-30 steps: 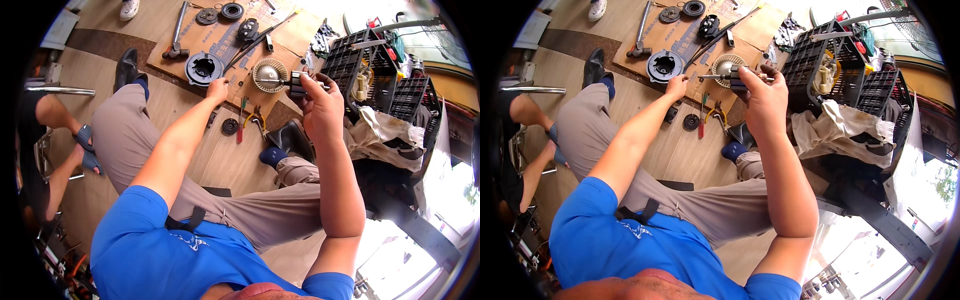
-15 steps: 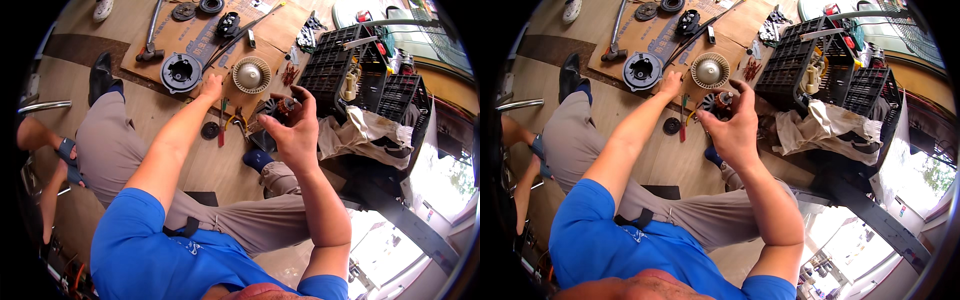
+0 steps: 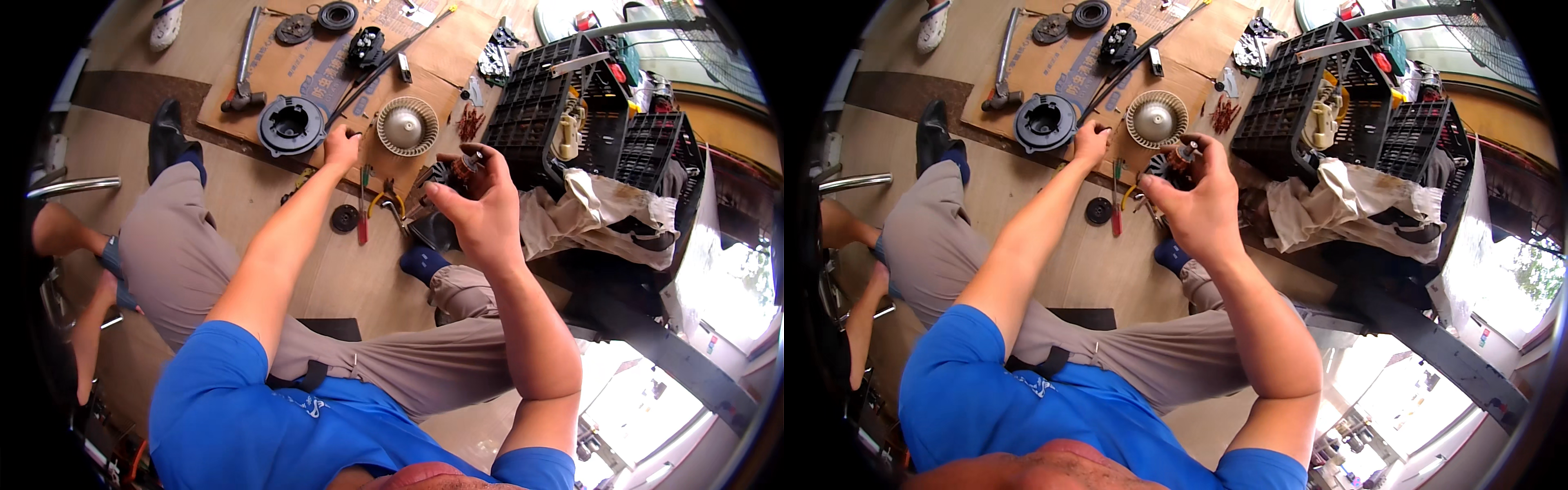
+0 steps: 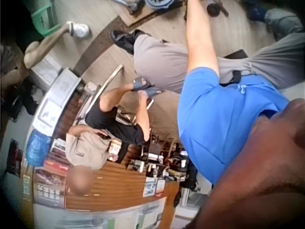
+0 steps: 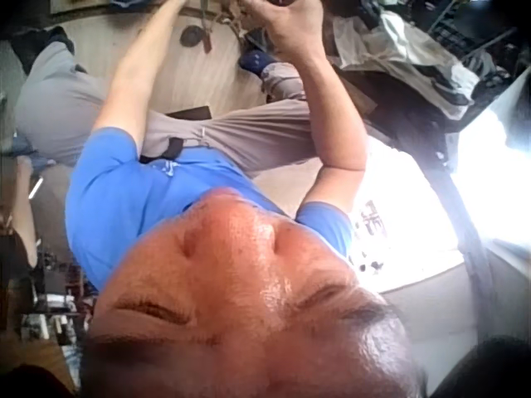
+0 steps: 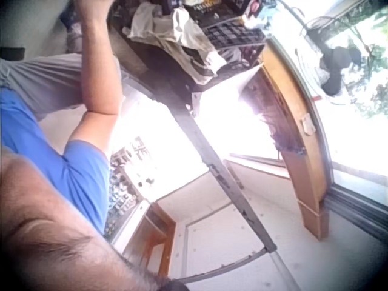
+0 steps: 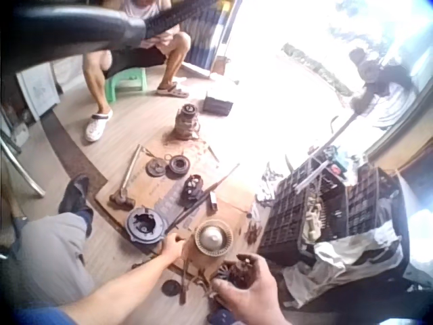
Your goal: The person disassembles a blower motor component using pliers and by hand, removing wires and handling the motor housing and fan.
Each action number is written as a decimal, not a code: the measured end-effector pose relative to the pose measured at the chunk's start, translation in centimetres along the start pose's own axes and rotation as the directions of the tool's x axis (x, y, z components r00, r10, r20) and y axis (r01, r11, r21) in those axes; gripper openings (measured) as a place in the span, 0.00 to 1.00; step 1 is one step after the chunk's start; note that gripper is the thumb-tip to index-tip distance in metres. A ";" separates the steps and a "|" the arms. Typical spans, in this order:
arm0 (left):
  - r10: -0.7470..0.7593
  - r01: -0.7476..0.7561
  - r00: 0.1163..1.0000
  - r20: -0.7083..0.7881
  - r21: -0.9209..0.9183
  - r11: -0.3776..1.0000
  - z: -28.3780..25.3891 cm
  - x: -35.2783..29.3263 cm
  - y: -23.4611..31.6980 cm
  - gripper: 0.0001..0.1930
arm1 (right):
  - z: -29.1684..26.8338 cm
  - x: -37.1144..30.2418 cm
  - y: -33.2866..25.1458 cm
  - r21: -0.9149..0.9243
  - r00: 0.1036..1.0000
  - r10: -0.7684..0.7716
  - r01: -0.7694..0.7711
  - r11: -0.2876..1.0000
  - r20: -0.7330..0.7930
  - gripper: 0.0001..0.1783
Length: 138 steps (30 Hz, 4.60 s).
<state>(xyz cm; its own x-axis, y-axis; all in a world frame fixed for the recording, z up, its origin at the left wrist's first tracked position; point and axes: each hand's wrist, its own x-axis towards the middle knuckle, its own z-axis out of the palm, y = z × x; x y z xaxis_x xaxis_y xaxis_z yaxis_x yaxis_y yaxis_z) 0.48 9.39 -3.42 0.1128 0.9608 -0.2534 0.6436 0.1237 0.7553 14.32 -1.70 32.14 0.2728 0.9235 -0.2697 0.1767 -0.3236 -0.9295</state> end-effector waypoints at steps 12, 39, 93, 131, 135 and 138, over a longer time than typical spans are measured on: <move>0.252 0.025 0.957 0.142 -0.909 0.417 -19.0 -6.5 21.7 0.04 | 0.3 -1.0 -2.6 0.260 0.953 -0.104 0.028 0.965 0.283 0.26; 0.478 0.321 0.801 0.360 -0.933 0.165 -31.7 -16.8 21.8 0.09 | 2.9 -4.8 -8.9 -0.037 0.757 -0.536 0.590 0.807 0.373 0.24; 0.601 -0.636 0.768 -0.221 -0.366 0.679 -30.9 -19.3 22.3 0.04 | 4.9 -5.5 -7.7 0.142 0.865 -0.384 0.357 0.923 0.322 0.22; 0.627 0.488 0.614 0.479 -0.855 0.174 -29.7 -18.3 20.4 0.24 | 5.9 -5.8 -7.9 0.042 0.654 -0.728 0.737 0.674 0.207 0.18; 0.596 0.468 0.638 0.487 -0.860 0.202 -29.4 -17.6 20.5 0.30 | 5.9 -5.0 -6.8 0.241 0.828 -0.515 0.465 0.852 0.223 0.23; 0.554 0.472 0.674 0.489 -0.861 0.186 -30.2 -18.0 21.3 0.30 | 6.0 -5.2 -7.4 0.269 0.815 -0.550 0.497 0.825 0.182 0.29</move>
<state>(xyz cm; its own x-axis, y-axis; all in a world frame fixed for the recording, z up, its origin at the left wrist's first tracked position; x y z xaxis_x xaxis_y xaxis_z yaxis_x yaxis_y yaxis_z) -10.68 2.23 35.45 0.8029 0.5941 -0.0479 -0.4789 0.6909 0.5416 5.88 -2.90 38.89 -0.0475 0.9682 0.2457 0.0267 0.2471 -0.9686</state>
